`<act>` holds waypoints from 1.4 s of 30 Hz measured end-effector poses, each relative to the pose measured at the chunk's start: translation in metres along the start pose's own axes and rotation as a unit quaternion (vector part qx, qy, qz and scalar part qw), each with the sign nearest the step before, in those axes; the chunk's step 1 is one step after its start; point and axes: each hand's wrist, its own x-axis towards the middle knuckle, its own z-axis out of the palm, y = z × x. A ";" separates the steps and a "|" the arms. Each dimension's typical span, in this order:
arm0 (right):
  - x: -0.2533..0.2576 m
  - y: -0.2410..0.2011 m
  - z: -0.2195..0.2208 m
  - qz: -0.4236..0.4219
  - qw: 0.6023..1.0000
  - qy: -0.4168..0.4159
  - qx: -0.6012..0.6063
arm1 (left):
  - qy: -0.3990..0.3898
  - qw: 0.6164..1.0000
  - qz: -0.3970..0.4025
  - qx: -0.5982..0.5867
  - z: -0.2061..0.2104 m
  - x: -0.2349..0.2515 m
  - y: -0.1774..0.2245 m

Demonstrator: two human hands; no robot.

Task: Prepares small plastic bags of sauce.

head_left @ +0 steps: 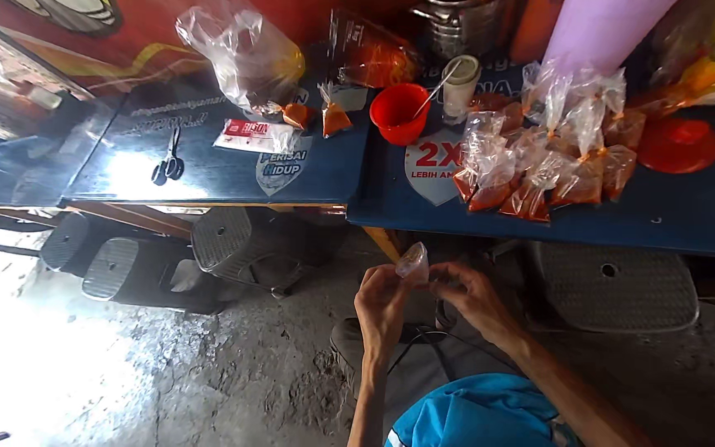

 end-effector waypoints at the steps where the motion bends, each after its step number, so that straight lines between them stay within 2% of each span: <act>1: 0.000 -0.001 0.000 0.023 0.999 -0.008 0.022 | 0.002 1.000 0.003 -0.004 0.000 -0.003 -0.006; 5: 0.003 0.004 -0.001 0.120 0.991 -0.006 0.057 | -0.007 1.000 -0.012 -0.017 0.000 -0.020 -0.029; 8: 0.004 0.013 -0.001 0.156 0.985 -0.009 0.073 | -0.034 0.996 -0.067 -0.046 -0.002 -0.031 -0.037; 12: 0.003 0.025 -0.001 0.153 0.985 -0.043 0.065 | -0.079 0.965 -0.198 -0.152 -0.016 -0.040 -0.043; 14: 0.003 0.029 -0.002 0.149 0.986 -0.067 0.037 | -0.043 0.936 -0.282 -0.205 -0.017 -0.042 -0.047; 16: 0.003 0.033 -0.003 0.145 0.985 -0.093 0.000 | -0.011 0.916 -0.344 -0.207 -0.013 -0.043 -0.051; 20: 0.002 0.046 -0.002 0.142 0.982 -0.112 -0.057 | -0.088 0.907 -0.382 -0.155 -0.010 -0.047 -0.060; 23: 0.004 0.054 -0.005 0.143 0.977 -0.117 -0.104 | -0.121 0.912 -0.376 -0.109 -0.008 -0.045 -0.065; 28: -0.004 0.040 -0.012 0.118 0.968 -0.117 -0.187 | -0.107 0.962 -0.251 0.024 -0.006 -0.053 -0.059; 33: 0.001 0.041 -0.008 0.130 0.950 -0.131 -0.250 | -0.112 0.960 -0.203 0.153 -0.007 -0.050 -0.062; 36: -0.006 0.041 -0.007 0.133 0.948 -0.138 -0.254 | -0.107 0.958 -0.195 0.180 -0.009 -0.059 -0.062; 38: 0.006 0.036 -0.006 0.112 0.953 -0.128 -0.249 | -0.104 0.964 -0.169 0.179 -0.011 -0.045 -0.064; 40: -0.002 0.042 -0.005 0.128 0.956 -0.142 -0.223 | -0.100 0.965 -0.198 0.138 -0.013 -0.053 -0.069; 42: 0.009 0.050 -0.007 0.115 0.970 -0.137 -0.165 | -0.086 0.970 -0.219 0.055 -0.012 -0.040 -0.071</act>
